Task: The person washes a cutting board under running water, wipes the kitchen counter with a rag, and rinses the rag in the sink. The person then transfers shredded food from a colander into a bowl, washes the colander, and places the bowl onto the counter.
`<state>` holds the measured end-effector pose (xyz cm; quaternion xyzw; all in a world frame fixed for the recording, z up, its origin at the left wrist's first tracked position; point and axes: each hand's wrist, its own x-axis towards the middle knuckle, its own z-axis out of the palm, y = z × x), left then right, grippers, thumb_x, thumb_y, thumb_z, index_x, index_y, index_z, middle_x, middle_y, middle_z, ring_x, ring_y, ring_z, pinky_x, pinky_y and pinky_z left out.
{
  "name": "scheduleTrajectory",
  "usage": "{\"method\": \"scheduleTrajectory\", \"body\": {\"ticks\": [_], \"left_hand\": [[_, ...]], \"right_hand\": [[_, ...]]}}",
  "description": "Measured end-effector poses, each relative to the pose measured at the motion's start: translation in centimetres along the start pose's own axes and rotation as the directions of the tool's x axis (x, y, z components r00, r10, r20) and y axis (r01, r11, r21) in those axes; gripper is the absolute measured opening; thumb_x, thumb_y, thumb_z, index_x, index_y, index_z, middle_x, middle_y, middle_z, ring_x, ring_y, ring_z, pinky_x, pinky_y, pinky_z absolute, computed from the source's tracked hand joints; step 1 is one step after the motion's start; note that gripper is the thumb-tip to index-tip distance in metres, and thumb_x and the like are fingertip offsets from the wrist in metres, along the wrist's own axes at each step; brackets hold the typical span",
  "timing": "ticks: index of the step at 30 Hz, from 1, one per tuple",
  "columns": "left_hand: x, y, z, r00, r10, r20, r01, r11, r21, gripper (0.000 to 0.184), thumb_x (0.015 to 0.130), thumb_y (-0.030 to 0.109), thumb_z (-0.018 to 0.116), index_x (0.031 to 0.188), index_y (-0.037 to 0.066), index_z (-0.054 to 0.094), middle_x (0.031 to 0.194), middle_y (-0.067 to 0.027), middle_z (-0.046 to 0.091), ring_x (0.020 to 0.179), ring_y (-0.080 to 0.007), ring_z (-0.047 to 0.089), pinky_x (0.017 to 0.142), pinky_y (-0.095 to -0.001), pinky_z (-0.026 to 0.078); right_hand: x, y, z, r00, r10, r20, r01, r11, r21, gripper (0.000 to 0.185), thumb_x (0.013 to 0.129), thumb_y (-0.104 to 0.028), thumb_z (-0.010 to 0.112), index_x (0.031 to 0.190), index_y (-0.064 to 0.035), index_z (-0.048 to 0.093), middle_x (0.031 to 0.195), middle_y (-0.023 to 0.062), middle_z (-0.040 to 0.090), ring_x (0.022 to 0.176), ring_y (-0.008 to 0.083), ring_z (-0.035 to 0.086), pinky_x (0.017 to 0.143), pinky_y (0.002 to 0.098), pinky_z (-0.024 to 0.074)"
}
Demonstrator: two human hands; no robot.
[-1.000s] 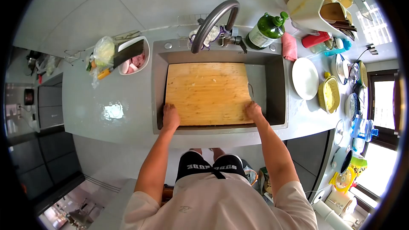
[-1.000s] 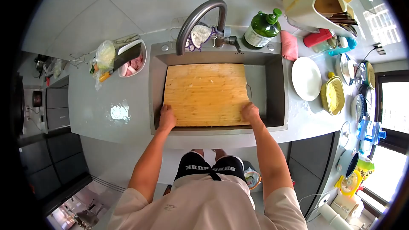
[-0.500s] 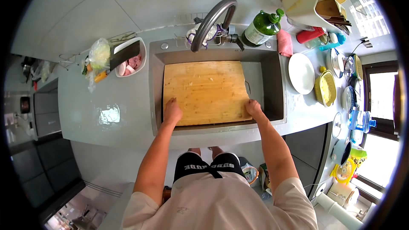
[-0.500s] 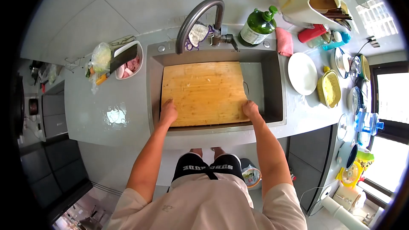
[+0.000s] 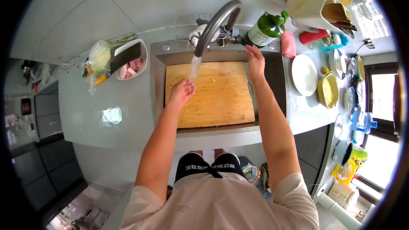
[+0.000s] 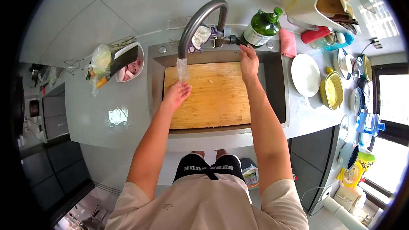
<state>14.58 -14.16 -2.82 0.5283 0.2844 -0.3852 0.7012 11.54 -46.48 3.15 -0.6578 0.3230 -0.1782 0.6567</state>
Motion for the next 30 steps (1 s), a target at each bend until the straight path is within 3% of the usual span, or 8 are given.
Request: {"method": "scheduleTrajectory", "body": {"ticks": [6,8,19,21,22,24,26,30], "left_hand": [[3.7,4.3,4.0,0.965,0.092,0.246,0.002,0.934,-0.357,0.023,0.108,0.029,0.06,0.104,0.007,0.066,0.086,-0.0089,0.069,0.08,-0.0246,0.07,0.074,-0.0387,0.06],[4.6,5.2,3.0,0.685,0.015,0.728,0.107,0.987,-0.121,0.026,0.107,0.03,0.062,0.097,0.007,0.068,0.088,-0.0104,0.071,0.082,-0.024,0.071,0.073,-0.0394,0.059],[-0.5,-3.3,-10.6,0.994,0.087,0.073,-0.113,0.81,0.575,0.029,0.109,0.024,0.059,0.124,0.001,0.07,0.115,-0.0128,0.076,0.107,-0.0247,0.073,0.099,-0.0376,0.055],[-0.6,-4.9,-10.8,0.944,0.31,-0.116,-0.172,0.759,0.628,0.028,0.11,0.021,0.057,0.126,0.001,0.069,0.118,-0.012,0.075,0.11,-0.0254,0.072,0.101,-0.0378,0.054],[-1.1,-4.9,-9.8,0.916,0.378,-0.131,-0.224,0.756,0.616,0.028,0.111,0.019,0.057,0.131,0.002,0.066,0.124,-0.0113,0.072,0.115,-0.0226,0.068,0.104,-0.0354,0.051],[-0.3,-5.8,-9.0,0.804,0.585,-0.107,-0.359,0.621,0.697,0.028,0.109,0.014,0.056,0.134,0.005,0.063,0.127,-0.0151,0.072,0.114,-0.0288,0.07,0.1,-0.0389,0.054],[0.1,-5.7,-8.8,0.784,0.617,-0.07,-0.374,0.56,0.739,0.027,0.108,0.011,0.057,0.134,0.006,0.064,0.127,-0.0158,0.072,0.114,-0.0304,0.07,0.099,-0.0395,0.054],[0.1,-7.2,-10.6,0.783,0.618,-0.07,-0.332,0.512,0.792,0.027,0.106,0.005,0.056,0.132,0.007,0.065,0.126,-0.0176,0.072,0.115,-0.0339,0.069,0.098,-0.0413,0.055]], "right_hand": [[-3.5,5.1,3.2,0.937,0.291,0.192,-0.346,0.842,0.414,0.024,0.103,-0.008,0.059,0.123,-0.0033,0.07,0.106,0.0088,0.073,0.095,0.0202,0.069,0.088,0.0317,0.0561],[-4.9,5.8,5.1,0.827,0.353,0.438,-0.549,0.677,0.49,0.02,0.107,-0.015,0.058,0.12,-0.0042,0.069,0.104,0.0082,0.072,0.094,0.0215,0.069,0.088,0.0355,0.0574],[-11.3,9.8,14.1,0.405,0.207,0.89,-0.821,0.511,0.254,0.031,0.11,-0.032,0.053,0.122,-0.007,0.068,0.102,0.0135,0.075,0.097,0.0304,0.072,0.091,0.0435,0.0598],[-16.0,10.7,13.6,0.541,0.252,0.802,0.179,0.897,-0.403,0.035,0.11,-0.036,0.055,0.133,-0.0134,0.067,0.124,0.0148,0.071,0.121,0.0342,0.066,0.106,0.0479,0.0536],[-17.5,12.4,12.9,0.534,0.259,0.805,0.179,0.896,-0.407,0.035,0.11,-0.036,0.055,0.133,-0.0134,0.067,0.124,0.0148,0.071,0.121,0.0342,0.066,0.106,0.0479,0.0536],[-19.3,17.0,11.3,0.038,-0.197,0.98,0.904,0.425,0.051,0.045,0.106,-0.042,0.06,0.145,-0.0193,0.061,0.151,0.0137,0.056,0.147,0.0354,0.047,0.122,0.0475,0.0382],[-16.1,15.3,9.5,0.067,0.005,0.998,0.867,0.494,-0.061,0.056,0.103,-0.043,0.062,0.15,-0.0143,0.055,0.166,0.0149,0.038,0.158,0.034,0.029,0.13,0.0451,0.0242],[-7.3,14.3,0.3,0.898,0.301,0.321,0.308,0.091,-0.947,0.075,0.112,-0.049,0.036,0.166,0.0006,0.024,0.175,0.0236,0.021,0.163,0.0343,0.019,0.132,0.0467,0.0166]]}}
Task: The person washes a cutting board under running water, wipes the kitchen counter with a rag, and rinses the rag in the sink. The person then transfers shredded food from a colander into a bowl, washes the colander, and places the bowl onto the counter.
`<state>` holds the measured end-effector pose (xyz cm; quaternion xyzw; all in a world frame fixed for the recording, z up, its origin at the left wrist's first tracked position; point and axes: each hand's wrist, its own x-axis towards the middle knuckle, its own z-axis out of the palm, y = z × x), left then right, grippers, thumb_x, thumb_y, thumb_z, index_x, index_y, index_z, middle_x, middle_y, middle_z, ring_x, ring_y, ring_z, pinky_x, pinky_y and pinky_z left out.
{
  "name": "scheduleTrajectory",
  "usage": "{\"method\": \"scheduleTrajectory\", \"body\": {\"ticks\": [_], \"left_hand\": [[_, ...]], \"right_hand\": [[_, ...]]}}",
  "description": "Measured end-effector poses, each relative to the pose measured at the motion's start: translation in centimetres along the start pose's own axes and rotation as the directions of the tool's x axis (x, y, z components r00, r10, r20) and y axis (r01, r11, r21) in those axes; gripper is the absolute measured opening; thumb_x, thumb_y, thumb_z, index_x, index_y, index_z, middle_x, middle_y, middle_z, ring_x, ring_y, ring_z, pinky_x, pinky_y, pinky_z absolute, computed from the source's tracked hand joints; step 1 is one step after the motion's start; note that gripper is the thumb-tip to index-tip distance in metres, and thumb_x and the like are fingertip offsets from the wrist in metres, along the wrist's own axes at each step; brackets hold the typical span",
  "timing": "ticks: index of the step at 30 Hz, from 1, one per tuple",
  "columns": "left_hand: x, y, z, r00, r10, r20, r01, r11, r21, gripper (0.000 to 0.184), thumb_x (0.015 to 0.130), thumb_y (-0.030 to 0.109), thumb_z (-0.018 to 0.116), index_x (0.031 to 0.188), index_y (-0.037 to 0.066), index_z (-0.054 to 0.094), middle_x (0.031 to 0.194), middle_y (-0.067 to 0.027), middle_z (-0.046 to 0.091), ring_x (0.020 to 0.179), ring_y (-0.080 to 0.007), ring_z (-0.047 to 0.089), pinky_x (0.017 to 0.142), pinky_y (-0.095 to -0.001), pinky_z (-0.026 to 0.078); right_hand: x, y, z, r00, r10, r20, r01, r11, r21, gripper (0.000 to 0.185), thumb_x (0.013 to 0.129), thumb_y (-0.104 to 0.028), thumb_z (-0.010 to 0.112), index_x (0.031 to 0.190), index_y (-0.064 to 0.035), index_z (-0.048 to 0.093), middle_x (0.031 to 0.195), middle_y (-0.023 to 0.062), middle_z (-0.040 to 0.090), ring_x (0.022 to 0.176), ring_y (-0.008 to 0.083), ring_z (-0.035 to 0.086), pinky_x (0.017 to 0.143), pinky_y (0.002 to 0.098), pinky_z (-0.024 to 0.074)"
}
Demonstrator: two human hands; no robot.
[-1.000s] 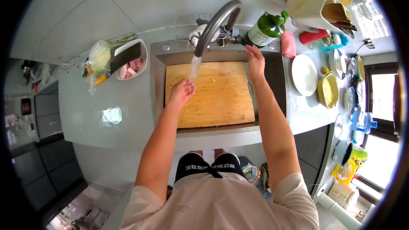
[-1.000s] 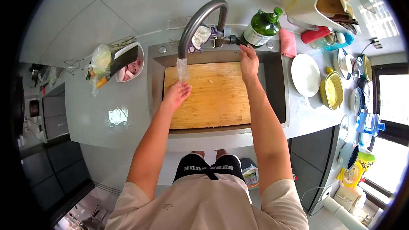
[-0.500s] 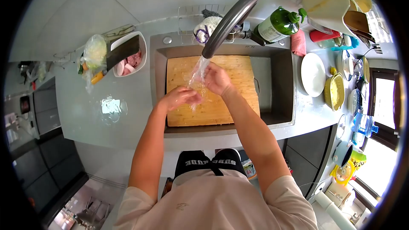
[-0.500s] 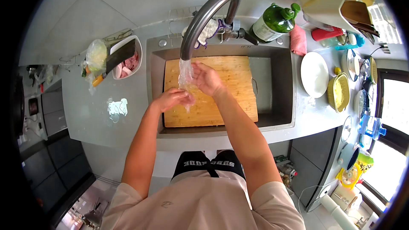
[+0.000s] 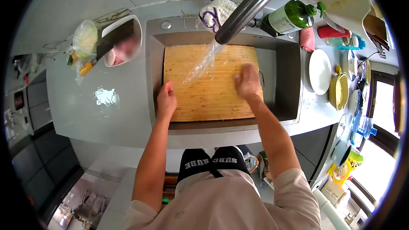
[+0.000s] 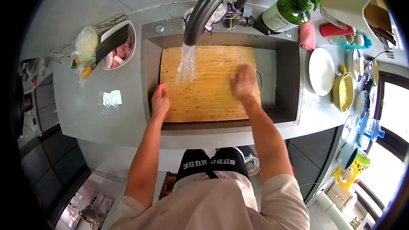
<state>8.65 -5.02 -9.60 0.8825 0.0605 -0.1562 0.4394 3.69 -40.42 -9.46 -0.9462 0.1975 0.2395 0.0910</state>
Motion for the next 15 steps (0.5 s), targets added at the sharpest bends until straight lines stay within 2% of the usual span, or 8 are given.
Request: {"method": "scheduleTrajectory", "body": {"ticks": [1,3,4,6,7,9,11,15], "left_hand": [[-0.2,-0.6,-0.1,1.0,0.002,0.002,-0.002,1.0,-0.003,0.027,0.106,0.005,0.056,0.132,0.007,0.065,0.126,-0.0176,0.072,0.115,-0.0339,0.069,0.098,-0.0413,0.055],[-0.6,-1.8,0.6,0.994,0.074,-0.077,-0.074,0.997,0.008,0.028,0.105,0.004,0.054,0.131,0.007,0.066,0.125,-0.0177,0.072,0.114,-0.0348,0.069,0.098,-0.0415,0.055],[-0.9,-1.8,1.0,0.994,0.074,-0.077,-0.074,0.997,0.007,0.028,0.105,0.004,0.054,0.131,0.007,0.066,0.125,-0.0177,0.072,0.114,-0.0348,0.069,0.098,-0.0415,0.055],[-1.1,-2.1,2.1,0.99,0.086,-0.111,-0.081,0.996,0.048,0.028,0.105,0.003,0.054,0.13,0.006,0.066,0.124,-0.0179,0.071,0.114,-0.0349,0.069,0.098,-0.0412,0.055],[-1.1,-1.6,2.4,0.99,0.086,-0.111,-0.081,0.996,0.049,0.028,0.105,0.003,0.054,0.13,0.006,0.066,0.124,-0.0179,0.071,0.114,-0.0349,0.069,0.098,-0.0412,0.055],[-0.7,-0.8,2.3,0.989,0.146,-0.024,-0.141,0.979,0.145,0.026,0.104,0.002,0.054,0.128,0.005,0.067,0.122,-0.0184,0.071,0.113,-0.036,0.069,0.097,-0.0415,0.055],[-0.1,-0.6,2.3,0.984,0.175,-0.027,-0.171,0.977,0.13,0.026,0.104,0.001,0.055,0.127,0.005,0.067,0.122,-0.0189,0.07,0.112,-0.0366,0.068,0.097,-0.0419,0.055],[1.5,-0.8,2.8,0.968,0.21,-0.137,-0.203,0.977,0.063,0.025,0.105,0.0,0.054,0.126,0.004,0.066,0.12,-0.0192,0.07,0.11,-0.0369,0.068,0.096,-0.0421,0.055]], "right_hand": [[0.9,3.1,3.8,0.947,-0.028,-0.319,0.018,0.999,-0.034,0.073,0.11,-0.046,0.045,0.163,0.0019,0.03,0.169,0.028,0.029,0.16,0.0374,0.025,0.131,0.0477,0.0189],[-1.9,-3.1,-3.3,0.967,-0.223,0.122,0.225,0.974,0.003,0.071,0.109,-0.044,0.049,0.16,0.003,0.035,0.166,0.0266,0.034,0.158,0.0374,0.028,0.131,0.0485,0.0202],[-2.5,-5.5,3.4,0.901,-0.402,-0.164,0.382,0.913,-0.141,0.068,0.11,-0.044,0.045,0.159,0.001,0.036,0.169,0.0224,0.033,0.158,0.0347,0.028,0.132,0.0483,0.0193],[-5.4,-12.3,0.8,0.64,-0.737,0.217,0.734,0.67,0.114,0.071,0.111,-0.049,0.037,0.165,-0.0022,0.03,0.175,0.0169,0.025,0.163,0.0311,0.02,0.134,0.0464,0.0148],[-4.9,-11.8,1.7,0.639,-0.738,0.217,0.734,0.669,0.115,0.071,0.111,-0.049,0.037,0.165,-0.0022,0.03,0.175,0.0169,0.025,0.163,0.0311,0.02,0.134,0.0464,0.0148],[-3.6,-11.2,3.6,0.656,-0.748,-0.1,0.753,0.638,0.164,0.066,0.103,-0.039,0.057,0.16,-0.0081,0.041,0.167,0.0155,0.038,0.158,0.033,0.029,0.132,0.0454,0.021],[0.8,-6.6,4.9,0.811,-0.448,-0.378,0.47,0.882,-0.037,0.062,0.103,-0.043,0.057,0.155,-0.009,0.05,0.164,0.0174,0.042,0.157,0.033,0.032,0.131,0.0444,0.023],[1.5,-9.9,2.4,0.841,-0.475,-0.259,0.481,0.875,-0.043,0.061,0.105,-0.041,0.055,0.154,-0.0064,0.049,0.16,0.017,0.047,0.154,0.0314,0.038,0.127,0.045,0.0301]]}}
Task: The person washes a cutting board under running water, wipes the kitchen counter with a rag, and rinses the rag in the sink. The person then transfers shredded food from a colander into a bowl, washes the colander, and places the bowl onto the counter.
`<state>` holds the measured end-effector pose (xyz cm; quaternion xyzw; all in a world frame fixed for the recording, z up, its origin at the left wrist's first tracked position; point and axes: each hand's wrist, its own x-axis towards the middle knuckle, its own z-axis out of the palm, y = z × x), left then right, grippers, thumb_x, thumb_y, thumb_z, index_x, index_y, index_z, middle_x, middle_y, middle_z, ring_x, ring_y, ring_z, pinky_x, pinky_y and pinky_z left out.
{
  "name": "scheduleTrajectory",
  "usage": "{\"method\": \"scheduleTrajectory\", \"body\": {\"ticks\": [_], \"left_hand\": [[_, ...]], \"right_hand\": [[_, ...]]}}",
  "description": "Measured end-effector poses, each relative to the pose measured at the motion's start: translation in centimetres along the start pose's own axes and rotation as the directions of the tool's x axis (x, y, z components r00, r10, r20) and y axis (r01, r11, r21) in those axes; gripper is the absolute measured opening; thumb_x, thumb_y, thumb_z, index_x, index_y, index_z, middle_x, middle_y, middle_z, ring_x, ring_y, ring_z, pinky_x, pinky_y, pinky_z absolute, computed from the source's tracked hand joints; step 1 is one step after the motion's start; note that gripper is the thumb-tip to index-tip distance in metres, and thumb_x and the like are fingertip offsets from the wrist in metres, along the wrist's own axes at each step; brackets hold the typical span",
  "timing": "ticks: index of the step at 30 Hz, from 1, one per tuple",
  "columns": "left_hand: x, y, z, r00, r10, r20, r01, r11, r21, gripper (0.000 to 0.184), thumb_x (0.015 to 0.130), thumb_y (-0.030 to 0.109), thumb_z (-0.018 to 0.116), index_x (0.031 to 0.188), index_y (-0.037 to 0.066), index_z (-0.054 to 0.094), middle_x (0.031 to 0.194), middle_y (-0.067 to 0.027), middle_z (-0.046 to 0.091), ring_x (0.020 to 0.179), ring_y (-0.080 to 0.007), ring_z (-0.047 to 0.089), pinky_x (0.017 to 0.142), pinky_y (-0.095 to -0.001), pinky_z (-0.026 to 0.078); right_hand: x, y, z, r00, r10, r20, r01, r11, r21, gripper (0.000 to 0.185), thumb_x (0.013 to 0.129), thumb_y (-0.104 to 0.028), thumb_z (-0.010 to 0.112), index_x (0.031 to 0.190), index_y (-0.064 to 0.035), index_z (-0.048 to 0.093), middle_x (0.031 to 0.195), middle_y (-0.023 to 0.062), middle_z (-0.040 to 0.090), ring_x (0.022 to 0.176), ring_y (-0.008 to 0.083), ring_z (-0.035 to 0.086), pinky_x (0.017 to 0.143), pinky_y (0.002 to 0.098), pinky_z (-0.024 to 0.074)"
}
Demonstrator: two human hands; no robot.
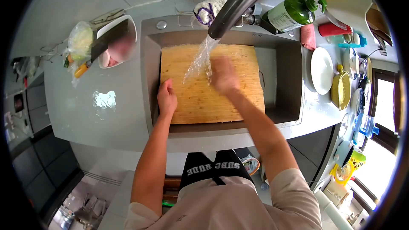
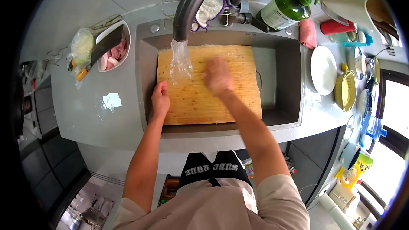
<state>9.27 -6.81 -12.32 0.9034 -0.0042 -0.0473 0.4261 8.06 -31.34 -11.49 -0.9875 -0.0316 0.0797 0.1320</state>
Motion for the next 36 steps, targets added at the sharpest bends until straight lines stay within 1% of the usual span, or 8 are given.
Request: {"method": "scheduleTrajectory", "body": {"ticks": [4,8,12,15,19,26,32,36], "left_hand": [[0.4,-1.0,0.9,0.999,0.012,-0.044,-0.011,1.0,0.026,0.025,0.106,0.0,0.052,0.127,0.004,0.065,0.12,-0.0183,0.07,0.11,-0.036,0.068,0.097,-0.0411,0.055],[-0.1,-0.1,0.8,1.0,0.019,-0.005,-0.019,1.0,-0.014,0.026,0.106,-0.001,0.051,0.128,0.004,0.065,0.121,-0.0186,0.068,0.111,-0.0356,0.067,0.097,-0.0406,0.054],[-0.2,-0.3,0.9,1.0,-0.008,0.01,0.008,1.0,0.002,0.026,0.106,-0.001,0.052,0.128,0.002,0.064,0.123,-0.0197,0.067,0.113,-0.0361,0.066,0.098,-0.0412,0.054],[0.1,0.4,1.1,0.999,-0.044,0.018,0.044,0.999,-0.005,0.027,0.105,0.0,0.052,0.129,0.002,0.064,0.124,-0.0198,0.068,0.113,-0.0365,0.066,0.099,-0.0412,0.054],[0.5,0.4,1.5,0.998,-0.033,0.048,0.033,0.999,-0.012,0.027,0.105,0.0,0.052,0.129,0.003,0.065,0.125,-0.02,0.069,0.115,-0.0363,0.067,0.099,-0.0411,0.054],[-0.6,-1.1,-0.5,0.996,-0.084,0.042,0.085,0.996,-0.029,0.026,0.106,0.001,0.055,0.129,0.004,0.066,0.118,-0.0134,0.073,0.109,-0.0263,0.07,0.098,-0.0354,0.055],[-0.5,0.1,-3.6,1.0,-0.026,-0.006,0.025,0.996,-0.089,0.022,0.108,0.006,0.055,0.127,0.005,0.066,0.118,-0.0143,0.075,0.11,-0.0286,0.071,0.099,-0.0373,0.054],[-1.2,0.8,-4.4,0.993,-0.087,0.085,0.098,0.986,-0.136,0.025,0.112,0.011,0.053,0.133,0.003,0.065,0.122,-0.0069,0.072,0.117,-0.0187,0.066,0.108,-0.032,0.049]], "right_hand": [[3.6,-3.5,4.9,0.928,-0.338,-0.159,0.362,0.917,0.168,0.06,0.104,-0.039,0.057,0.152,-0.0047,0.049,0.157,0.015,0.051,0.149,0.0308,0.044,0.122,0.0455,0.0367],[4.3,6.4,6.1,0.912,0.118,-0.394,-0.148,0.988,-0.048,0.068,0.104,-0.045,0.056,0.151,0.0044,0.047,0.157,0.0253,0.048,0.147,0.038,0.044,0.122,0.0523,0.035],[-3.4,13.9,3.4,0.67,0.691,-0.272,-0.723,0.69,-0.028,0.078,0.106,-0.048,0.052,0.159,0.0059,0.035,0.168,0.028,0.03,0.157,0.0388,0.029,0.128,0.0518,0.0227],[-3.2,2.3,-1.3,0.917,0.389,0.086,-0.388,0.921,-0.031,0.083,0.108,-0.052,0.047,0.167,0.0023,0.022,0.176,0.0232,0.016,0.163,0.0347,0.015,0.133,0.0466,0.0131],[-3.4,-5.0,-0.5,0.919,-0.177,0.352,0.134,0.981,0.144,0.085,0.108,-0.056,0.045,0.169,-0.0021,0.018,0.177,0.0197,0.016,0.165,0.0326,0.012,0.135,0.0442,0.0085],[-10.3,11.2,-1.4,0.76,0.65,0.014,-0.646,0.758,-0.088,0.082,0.108,-0.054,0.045,0.166,0.0009,0.026,0.173,0.0228,0.025,0.164,0.0355,0.015,0.133,0.0465,0.0104],[-5.1,-7.8,-0.2,0.978,-0.144,0.15,0.105,0.965,0.238,0.073,0.11,-0.052,0.045,0.165,-0.0062,0.034,0.172,0.022,0.028,0.162,0.0365,0.02,0.132,0.0476,0.0182],[-3.9,-11.1,1.7,0.756,-0.646,0.106,0.621,0.758,0.199,0.057,0.11,-0.043,0.05,0.156,-0.0083,0.049,0.164,0.0175,0.045,0.155,0.0346,0.036,0.129,0.047,0.0289]]}}
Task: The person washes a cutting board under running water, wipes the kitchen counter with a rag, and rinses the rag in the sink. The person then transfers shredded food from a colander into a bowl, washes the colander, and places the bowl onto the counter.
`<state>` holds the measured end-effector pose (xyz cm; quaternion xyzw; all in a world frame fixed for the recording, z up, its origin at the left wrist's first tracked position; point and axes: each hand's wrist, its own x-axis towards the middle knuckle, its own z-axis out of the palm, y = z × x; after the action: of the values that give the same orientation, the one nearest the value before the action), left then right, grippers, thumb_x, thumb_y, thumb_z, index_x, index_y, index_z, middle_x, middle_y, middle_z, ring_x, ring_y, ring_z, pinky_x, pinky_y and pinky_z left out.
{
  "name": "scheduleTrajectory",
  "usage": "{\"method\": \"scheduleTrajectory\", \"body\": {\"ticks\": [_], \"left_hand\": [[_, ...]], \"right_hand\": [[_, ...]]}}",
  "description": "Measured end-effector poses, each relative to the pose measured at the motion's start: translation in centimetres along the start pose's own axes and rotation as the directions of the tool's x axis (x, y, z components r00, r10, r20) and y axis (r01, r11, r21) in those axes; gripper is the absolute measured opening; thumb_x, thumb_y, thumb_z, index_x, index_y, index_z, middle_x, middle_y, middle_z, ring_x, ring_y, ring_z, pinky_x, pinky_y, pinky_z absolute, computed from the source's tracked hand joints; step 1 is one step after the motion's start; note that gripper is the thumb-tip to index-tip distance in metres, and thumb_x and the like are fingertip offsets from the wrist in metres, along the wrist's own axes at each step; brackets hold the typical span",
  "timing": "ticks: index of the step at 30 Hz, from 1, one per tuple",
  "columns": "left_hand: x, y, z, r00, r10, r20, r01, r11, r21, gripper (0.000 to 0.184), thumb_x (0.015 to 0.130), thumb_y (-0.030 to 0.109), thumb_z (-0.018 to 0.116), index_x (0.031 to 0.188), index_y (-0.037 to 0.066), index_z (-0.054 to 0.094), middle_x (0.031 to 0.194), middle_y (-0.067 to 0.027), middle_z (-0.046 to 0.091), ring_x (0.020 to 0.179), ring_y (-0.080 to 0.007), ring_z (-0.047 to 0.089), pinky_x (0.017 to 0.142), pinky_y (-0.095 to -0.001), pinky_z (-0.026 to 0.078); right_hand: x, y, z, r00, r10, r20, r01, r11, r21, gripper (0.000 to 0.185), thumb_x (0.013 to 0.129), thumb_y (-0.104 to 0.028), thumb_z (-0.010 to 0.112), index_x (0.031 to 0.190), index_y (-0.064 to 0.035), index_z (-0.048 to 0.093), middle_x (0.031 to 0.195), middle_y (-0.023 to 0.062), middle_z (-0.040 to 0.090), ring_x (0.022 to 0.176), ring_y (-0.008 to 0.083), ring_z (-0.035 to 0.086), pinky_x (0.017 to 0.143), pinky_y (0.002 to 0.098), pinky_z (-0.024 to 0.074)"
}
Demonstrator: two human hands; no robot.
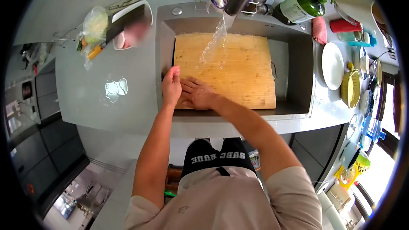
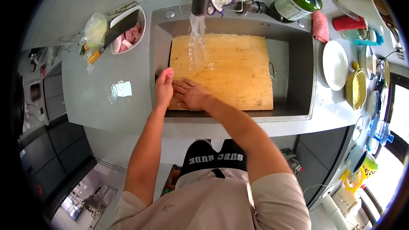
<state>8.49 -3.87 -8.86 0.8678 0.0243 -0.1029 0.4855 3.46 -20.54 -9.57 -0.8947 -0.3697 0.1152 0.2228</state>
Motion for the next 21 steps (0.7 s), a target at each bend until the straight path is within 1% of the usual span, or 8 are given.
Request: {"method": "scheduleTrajectory", "body": {"ticks": [1,3,5,7,12,15,17,21], "left_hand": [[-0.3,0.1,-0.2,1.0,-0.002,0.03,0.005,0.997,-0.08,0.026,0.113,0.014,0.053,0.133,0.005,0.066,0.123,-0.0089,0.073,0.116,-0.0203,0.068,0.105,-0.033,0.051],[-0.2,1.2,-0.5,0.998,0.03,0.058,-0.02,0.986,-0.168,0.027,0.114,0.017,0.053,0.133,0.003,0.066,0.124,-0.0092,0.074,0.115,-0.0201,0.069,0.104,-0.0327,0.051],[-0.3,2.3,-0.6,0.995,-0.028,0.091,0.056,0.947,-0.317,0.029,0.114,0.021,0.053,0.132,0.002,0.066,0.123,-0.0085,0.072,0.116,-0.0191,0.067,0.104,-0.0332,0.051],[0.0,2.6,-0.5,0.988,-0.074,0.132,0.126,0.884,-0.45,0.031,0.115,0.024,0.053,0.131,0.001,0.066,0.122,-0.0078,0.071,0.116,-0.0181,0.065,0.105,-0.0337,0.05],[0.7,1.9,0.1,0.826,-0.43,0.365,0.538,0.406,-0.739,0.037,0.112,0.036,0.055,0.118,0.001,0.067,0.111,-0.0114,0.07,0.105,-0.025,0.068,0.094,-0.0378,0.055],[0.8,2.3,-0.3,0.862,-0.381,0.334,0.489,0.456,-0.743,0.034,0.113,0.032,0.05,0.114,0.003,0.068,0.105,-0.0085,0.071,0.099,-0.0205,0.069,0.089,-0.0356,0.055],[1.4,2.8,-1.3,0.908,-0.311,0.282,0.402,0.451,-0.797,0.033,0.114,0.031,0.05,0.114,0.003,0.068,0.104,-0.0078,0.072,0.099,-0.0194,0.068,0.088,-0.035,0.055],[2.1,4.6,-2.8,0.982,-0.104,0.157,0.188,0.58,-0.793,0.035,0.112,0.035,0.054,0.117,0.004,0.069,0.109,-0.0079,0.073,0.103,-0.0194,0.068,0.091,-0.0353,0.053]], "right_hand": [[-1.2,0.9,0.8,1.0,0.006,0.006,-0.006,1.0,0.003,0.057,0.11,-0.043,0.05,0.156,-0.0083,0.049,0.164,0.0175,0.045,0.155,0.0346,0.036,0.129,0.047,0.0289],[-3.3,4.6,1.4,0.947,0.293,-0.132,-0.152,0.769,0.621,0.046,0.109,-0.035,0.054,0.143,-0.0047,0.056,0.142,0.0167,0.061,0.135,0.0335,0.054,0.114,0.0482,0.0452],[-3.2,6.6,-0.4,0.675,0.734,0.08,-0.021,-0.089,0.996,0.035,0.11,-0.029,0.055,0.131,-0.0016,0.06,0.118,0.0134,0.071,0.114,0.031,0.066,0.1,0.047,0.0576],[-1.5,9.2,-2.9,0.578,0.782,0.235,0.404,-0.524,0.75,0.034,0.113,-0.032,0.051,0.123,-0.0002,0.06,0.11,0.0119,0.068,0.108,0.0291,0.066,0.098,0.0445,0.0584],[2.2,10.9,-6.4,0.649,0.732,0.207,0.563,-0.645,0.516,0.035,0.114,-0.033,0.049,0.117,0.0008,0.059,0.103,0.0122,0.066,0.1,0.0292,0.067,0.094,0.0434,0.0596],[2.4,10.9,-6.5,0.812,0.582,0.046,0.491,-0.723,0.486,0.033,0.114,-0.029,0.05,0.111,0.0011,0.061,0.106,0.0144,0.068,0.102,0.0292,0.067,0.096,0.044,0.0595],[1.2,7.5,-7.8,0.899,0.407,0.161,0.088,-0.53,0.843,0.03,0.112,-0.024,0.053,0.11,0.0031,0.065,0.11,0.0163,0.07,0.101,0.0269,0.068,0.096,0.0424,0.0594],[-0.3,-0.9,-3.1,0.876,0.282,0.392,-0.254,-0.422,0.87,0.027,0.107,-0.016,0.058,0.121,0.0059,0.067,0.112,0.0162,0.074,0.103,0.0272,0.072,0.094,0.0423,0.0589]]}}
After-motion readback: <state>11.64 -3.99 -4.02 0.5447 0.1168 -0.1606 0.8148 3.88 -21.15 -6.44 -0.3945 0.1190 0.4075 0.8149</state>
